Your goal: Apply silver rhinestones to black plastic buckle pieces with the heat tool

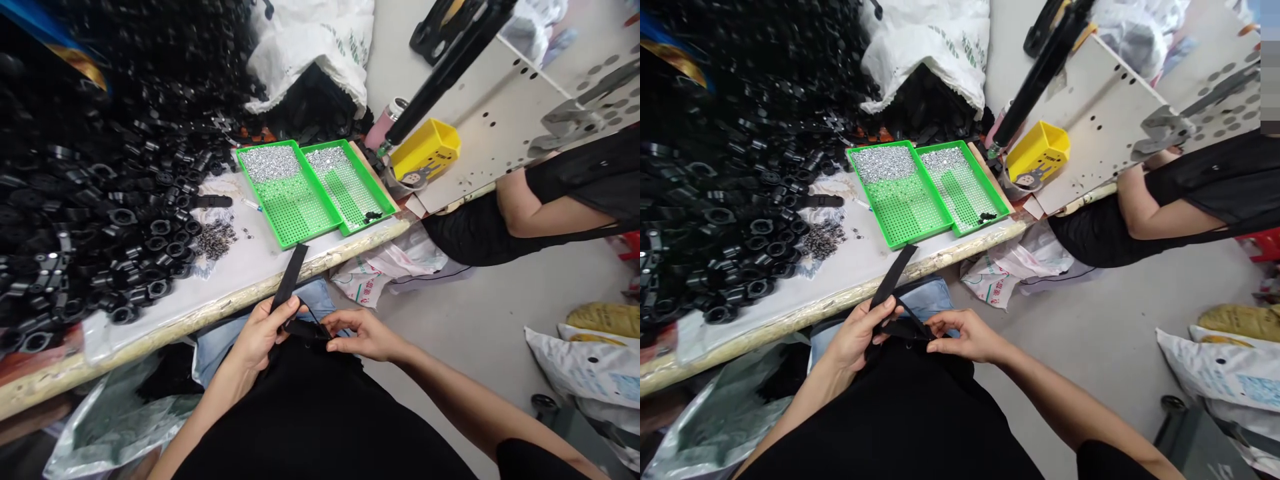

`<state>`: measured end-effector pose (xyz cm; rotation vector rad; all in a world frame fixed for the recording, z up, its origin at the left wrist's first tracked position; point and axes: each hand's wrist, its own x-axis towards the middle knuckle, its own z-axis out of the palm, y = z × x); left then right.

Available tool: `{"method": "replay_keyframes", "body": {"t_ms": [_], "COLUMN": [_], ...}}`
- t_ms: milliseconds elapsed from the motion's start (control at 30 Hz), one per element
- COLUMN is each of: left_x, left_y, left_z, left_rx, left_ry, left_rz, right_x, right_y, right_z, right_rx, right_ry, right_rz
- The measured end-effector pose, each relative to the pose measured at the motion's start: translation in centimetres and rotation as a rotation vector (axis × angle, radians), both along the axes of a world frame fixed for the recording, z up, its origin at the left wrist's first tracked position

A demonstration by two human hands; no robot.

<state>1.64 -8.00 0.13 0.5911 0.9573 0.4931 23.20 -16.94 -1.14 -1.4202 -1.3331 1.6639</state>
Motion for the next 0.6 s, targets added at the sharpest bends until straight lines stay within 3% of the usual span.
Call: {"method": "replay_keyframes", "body": {"t_ms": [167,333,467,533,600], "left_x": [0.5,0.7,0.4,0.4,0.5], "left_y": [0.3,0.2,0.0,-0.2,-0.5], "left_z": [0.3,0.2,-0.1,-0.3,-0.3], "left_rx": [0.155,0.299,0.356,0.366,0.372], "left_ry": [-0.018,0.004,0.106,0.093,0.074], "left_rz": [-0.088,0.008,0.086,0.043,-0.103], "right_x": [-0.8,-1.8,-2.3,-2.4,-2.4], "right_y": [4.1,8.4,10.4,11.2,11.9], "right_z": [2.3,4.0,4.3,4.7,5.5], "right_rx": [0.179,0.225,0.173,0.135,0.088], "right_ry": [0.002,-0.042,-0.049,-0.082,-0.108], "right_rz": [0.074,0.26,0.313,0.288,0.27]}}
